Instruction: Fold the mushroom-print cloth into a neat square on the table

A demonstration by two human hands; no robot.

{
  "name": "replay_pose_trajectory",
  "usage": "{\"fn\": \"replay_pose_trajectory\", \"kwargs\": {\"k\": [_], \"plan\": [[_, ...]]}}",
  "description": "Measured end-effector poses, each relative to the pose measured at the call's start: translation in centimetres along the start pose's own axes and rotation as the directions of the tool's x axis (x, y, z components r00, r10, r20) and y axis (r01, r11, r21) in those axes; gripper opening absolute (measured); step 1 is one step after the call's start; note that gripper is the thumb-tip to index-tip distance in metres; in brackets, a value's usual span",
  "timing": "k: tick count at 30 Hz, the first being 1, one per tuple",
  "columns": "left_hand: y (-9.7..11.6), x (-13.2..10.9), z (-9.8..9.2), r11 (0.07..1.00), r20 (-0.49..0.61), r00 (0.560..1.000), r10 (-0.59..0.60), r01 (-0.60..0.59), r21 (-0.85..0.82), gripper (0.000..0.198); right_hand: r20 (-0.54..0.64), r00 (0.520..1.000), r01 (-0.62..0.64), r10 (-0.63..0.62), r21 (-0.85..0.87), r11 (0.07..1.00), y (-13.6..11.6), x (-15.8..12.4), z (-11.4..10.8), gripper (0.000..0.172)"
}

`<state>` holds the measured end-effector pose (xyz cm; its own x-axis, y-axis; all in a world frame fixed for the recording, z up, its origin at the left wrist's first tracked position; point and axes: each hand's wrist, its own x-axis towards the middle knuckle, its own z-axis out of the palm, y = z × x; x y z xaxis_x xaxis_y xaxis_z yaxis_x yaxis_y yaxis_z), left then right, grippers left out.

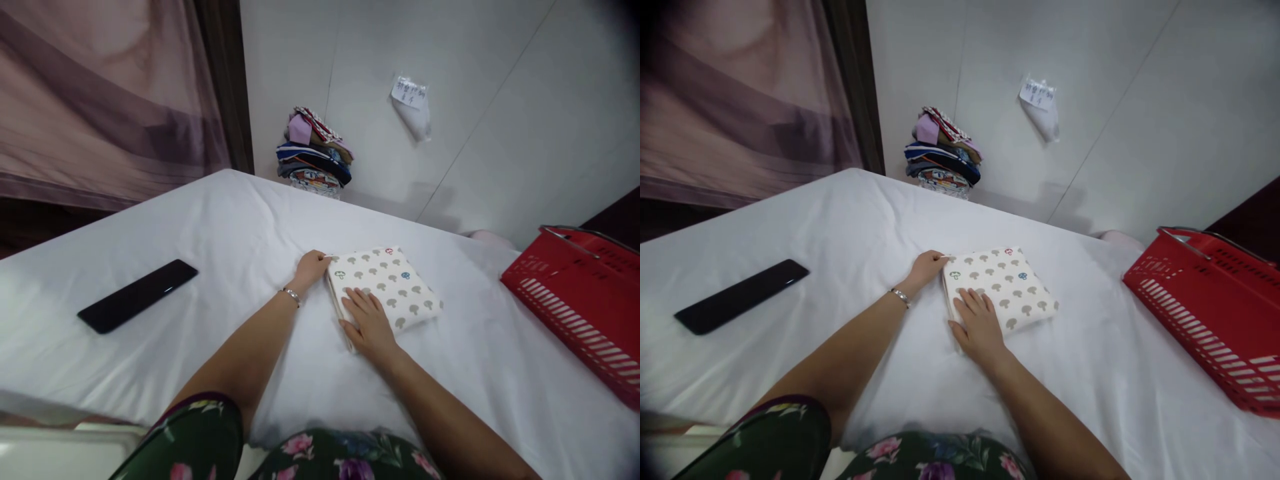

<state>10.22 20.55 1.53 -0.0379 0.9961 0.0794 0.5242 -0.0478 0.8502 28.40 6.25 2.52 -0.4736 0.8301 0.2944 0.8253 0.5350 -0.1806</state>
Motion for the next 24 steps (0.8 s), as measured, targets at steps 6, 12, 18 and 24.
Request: {"fn": "replay_pose_trajectory", "kwargs": {"k": [6,12,18,24], "plan": [[0.4,-0.6,-0.4,0.991,-0.054,0.998,0.023,-0.015,0.135,0.027,0.017,1.000,-0.001,0.002,-0.018,1.000,-0.2,0.1,0.0,0.042],[2.5,-2.0,-0.6,0.928,-0.148,0.943,0.299,-0.252,0.273,0.024,0.036,0.999,0.030,-0.029,-0.024,0.999,-0.3,0.0,-0.3,0.047],[2.5,-2.3,0.7,0.845,0.105,0.894,0.436,-0.447,0.294,0.029,0.064,0.998,0.015,-0.014,-0.014,1.000,-0.4,0.1,-0.5,0.049],[0.5,-1.3,1.2,0.897,0.108,0.922,0.373,-0.388,0.214,0.032,0.066,0.998,-0.013,0.011,0.041,0.999,-0.6,0.2,-0.9,0.047]]}}
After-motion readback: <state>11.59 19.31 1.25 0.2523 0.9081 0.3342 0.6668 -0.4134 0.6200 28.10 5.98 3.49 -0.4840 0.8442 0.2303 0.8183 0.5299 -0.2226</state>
